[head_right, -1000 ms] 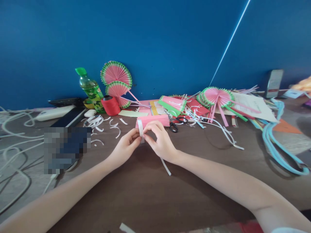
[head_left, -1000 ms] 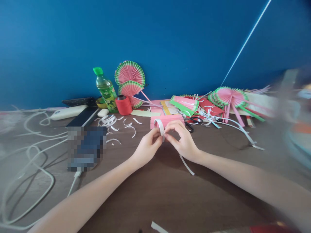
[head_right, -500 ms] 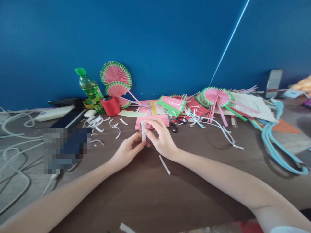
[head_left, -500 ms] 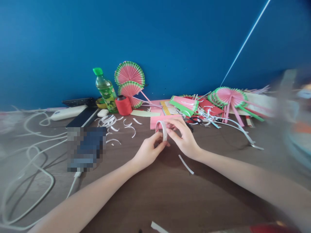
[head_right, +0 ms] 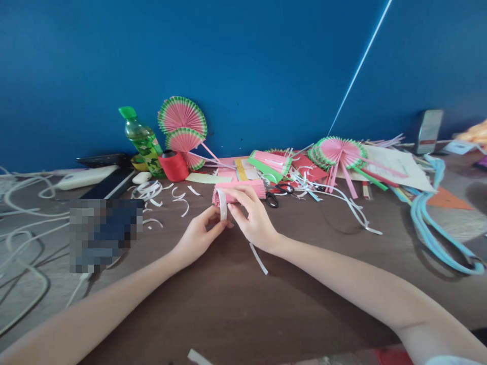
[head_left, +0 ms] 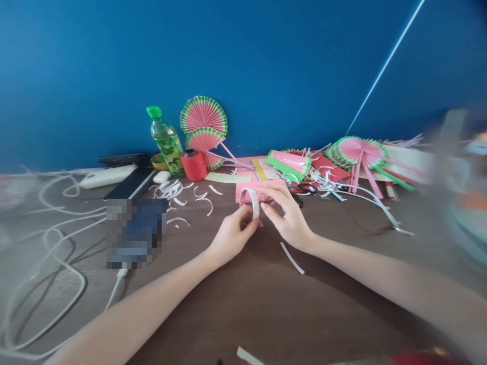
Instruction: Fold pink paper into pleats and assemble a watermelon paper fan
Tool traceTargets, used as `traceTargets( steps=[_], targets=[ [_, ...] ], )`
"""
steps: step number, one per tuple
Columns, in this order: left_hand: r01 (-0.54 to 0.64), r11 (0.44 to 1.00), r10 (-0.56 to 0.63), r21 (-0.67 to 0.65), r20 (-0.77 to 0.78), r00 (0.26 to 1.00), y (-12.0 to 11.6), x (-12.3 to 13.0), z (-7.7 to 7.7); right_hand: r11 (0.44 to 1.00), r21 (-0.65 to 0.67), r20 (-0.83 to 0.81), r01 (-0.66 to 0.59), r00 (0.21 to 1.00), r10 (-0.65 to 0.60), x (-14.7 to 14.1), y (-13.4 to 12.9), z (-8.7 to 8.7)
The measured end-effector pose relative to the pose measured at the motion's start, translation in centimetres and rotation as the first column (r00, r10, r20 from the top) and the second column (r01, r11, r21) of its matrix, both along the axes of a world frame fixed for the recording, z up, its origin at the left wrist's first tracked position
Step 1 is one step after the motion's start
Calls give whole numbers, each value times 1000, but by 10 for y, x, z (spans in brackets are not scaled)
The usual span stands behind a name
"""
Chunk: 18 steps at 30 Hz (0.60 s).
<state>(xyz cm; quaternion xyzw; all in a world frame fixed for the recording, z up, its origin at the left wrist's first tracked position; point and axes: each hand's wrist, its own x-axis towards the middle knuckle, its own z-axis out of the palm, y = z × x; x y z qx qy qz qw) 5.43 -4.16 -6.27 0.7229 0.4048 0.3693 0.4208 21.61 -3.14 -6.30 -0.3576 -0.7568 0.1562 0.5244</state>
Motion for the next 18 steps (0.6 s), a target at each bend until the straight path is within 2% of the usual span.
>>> traceTargets(
  steps=[5, 8, 13, 18],
  targets=[
    [-3, 1000, 5, -25, 102, 995, 3, 0, -3, 999, 42, 17, -2, 1000, 1, -1, -3, 0],
    [-1, 1000, 2, -13, 113, 994, 2, 1, -3, 998, 51, 70, -29, 997, 26, -3, -3, 1],
    [32, 999, -33, 6, 106, 994, 1, 1, -2, 999, 35, 56, -19, 998, 17, -2, -2, 0],
    [68, 997, -59, -27, 241, 969, 6, 1, 0, 991, 134, 52, -9, 999, 2, -1, -5, 2]
  ],
)
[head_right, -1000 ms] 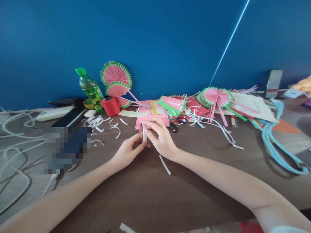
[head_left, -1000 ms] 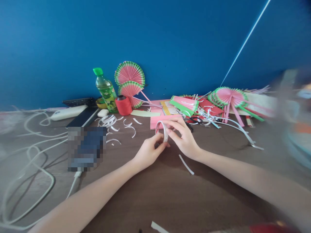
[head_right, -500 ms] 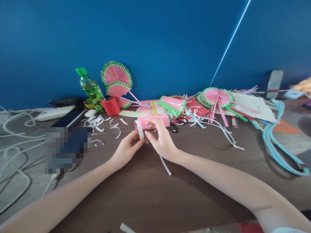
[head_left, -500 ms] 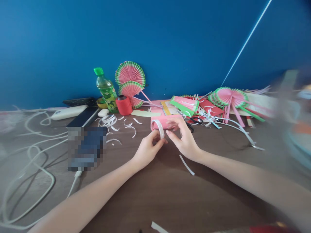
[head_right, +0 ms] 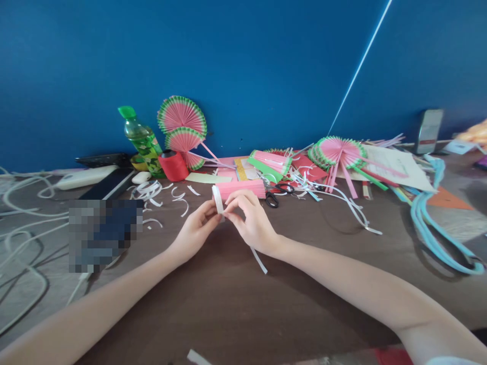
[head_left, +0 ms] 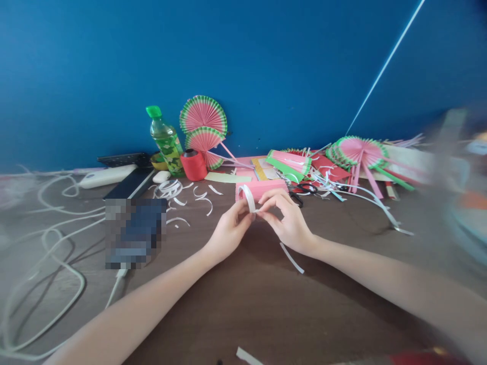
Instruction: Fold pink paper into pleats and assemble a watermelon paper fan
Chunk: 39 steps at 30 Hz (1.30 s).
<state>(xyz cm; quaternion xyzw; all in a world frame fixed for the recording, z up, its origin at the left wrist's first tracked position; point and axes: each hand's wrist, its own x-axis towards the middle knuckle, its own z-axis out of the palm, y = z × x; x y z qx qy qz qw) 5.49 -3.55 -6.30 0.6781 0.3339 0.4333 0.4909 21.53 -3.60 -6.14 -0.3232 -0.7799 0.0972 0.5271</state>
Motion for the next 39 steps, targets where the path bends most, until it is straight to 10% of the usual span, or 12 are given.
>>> traceTargets(
  steps=[39],
  targets=[
    [53, 995, -42, -79, 139, 989, 6, -2, 8, 970, 146, 74, -192, 980, 183, -3, -7, -10]
  ],
)
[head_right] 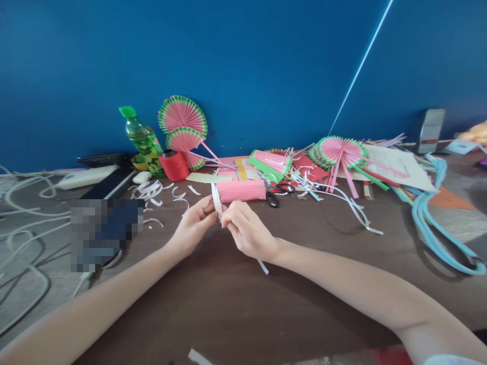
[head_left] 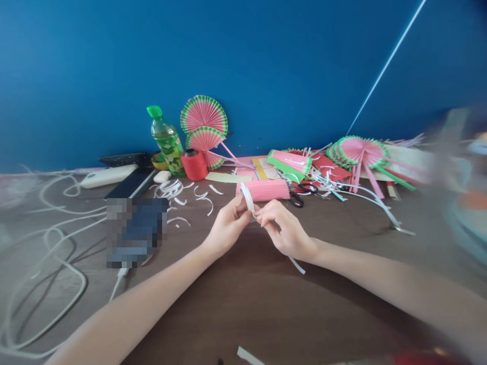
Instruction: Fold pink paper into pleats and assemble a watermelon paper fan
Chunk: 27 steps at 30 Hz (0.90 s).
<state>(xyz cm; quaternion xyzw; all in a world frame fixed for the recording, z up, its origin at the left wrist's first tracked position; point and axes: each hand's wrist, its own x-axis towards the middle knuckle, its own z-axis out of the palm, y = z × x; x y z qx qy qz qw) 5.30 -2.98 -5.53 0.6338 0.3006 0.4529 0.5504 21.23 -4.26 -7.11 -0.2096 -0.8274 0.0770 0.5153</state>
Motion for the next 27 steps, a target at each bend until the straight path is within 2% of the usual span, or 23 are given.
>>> traceTargets(
  steps=[5, 8, 11, 15, 18, 23, 27],
  targets=[
    [-131, 985, 141, -112, 83, 987, 10, -6, 1, 994, 86, 91, -70, 994, 63, -1, -6, 1],
    [-139, 980, 155, -144, 107, 982, 15, -8, 4, 994, 93, 102, -63, 993, 54, -1, -6, 0],
    [-112, 983, 123, -143, 68, 990, 17, -10, 7, 996, 65, 101, -63, 993, 56, 0, -5, -1],
    [-15, 999, 13, -43, -48, 999, 19, -15, 7, 999, 22, 61, -45, 997, 43, 0, -4, 0],
    [20, 999, -15, 31, -154, 988, 19, -18, 6, 999, 15, 33, -35, 999, 34, 0, -4, 2],
    [-25, 985, 76, 171, -302, 950, 17, -17, 3, 999, 6, 10, -42, 999, 42, 0, -6, 1],
    [-81, 955, 182, 287, -345, 921, 13, -13, 3, 996, 52, 30, -68, 997, 66, -1, -7, -1]
  ],
)
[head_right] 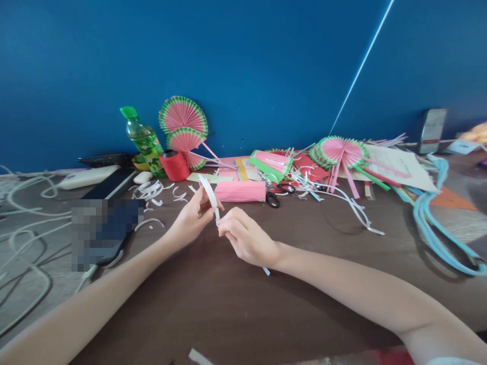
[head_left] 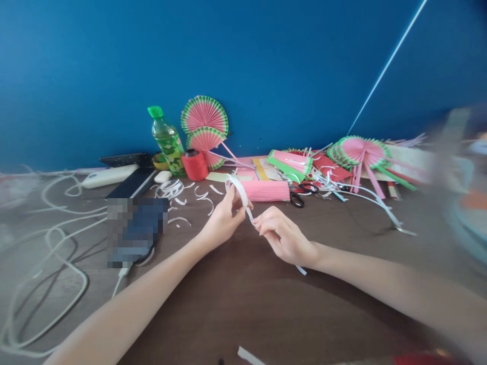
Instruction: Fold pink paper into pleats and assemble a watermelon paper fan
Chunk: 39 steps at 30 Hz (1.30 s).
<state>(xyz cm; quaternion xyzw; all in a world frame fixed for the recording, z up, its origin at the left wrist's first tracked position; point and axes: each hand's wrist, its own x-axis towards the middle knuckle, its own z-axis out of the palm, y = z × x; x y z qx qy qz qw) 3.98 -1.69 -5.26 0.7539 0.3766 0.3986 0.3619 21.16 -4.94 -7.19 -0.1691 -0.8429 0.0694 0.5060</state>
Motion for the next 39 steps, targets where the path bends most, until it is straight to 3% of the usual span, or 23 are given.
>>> traceTargets(
  steps=[6, 13, 19, 21, 24, 29, 39],
  targets=[
    [-48, 999, 48, 22, 4, 999, -2, 0, 10, 998, 61, 50, -32, 998, 30, 1, -3, 2],
    [-123, 987, 145, -106, 233, 962, 9, -6, 14, 986, 132, 127, -102, 988, 85, -2, -10, 3],
    [-23, 948, 161, -318, 415, 896, 19, -13, 10, 996, -69, 11, -51, 999, 52, -2, -5, 0],
    [41, 950, 84, -310, 380, 921, 21, -18, 9, 983, -182, -86, -15, 996, -1, -2, -1, 1],
    [111, 963, -65, -244, 191, 980, 24, -24, 6, 941, -338, -215, -10, 974, -67, -2, 4, 3],
    [141, 981, -153, -134, -78, 985, 24, -27, 0, 892, -450, -333, -46, 935, -120, 0, 11, 10],
    [111, 983, -124, -149, -78, 989, 22, -26, 6, 890, -455, -372, -28, 914, -161, 2, 13, 21]
  ],
)
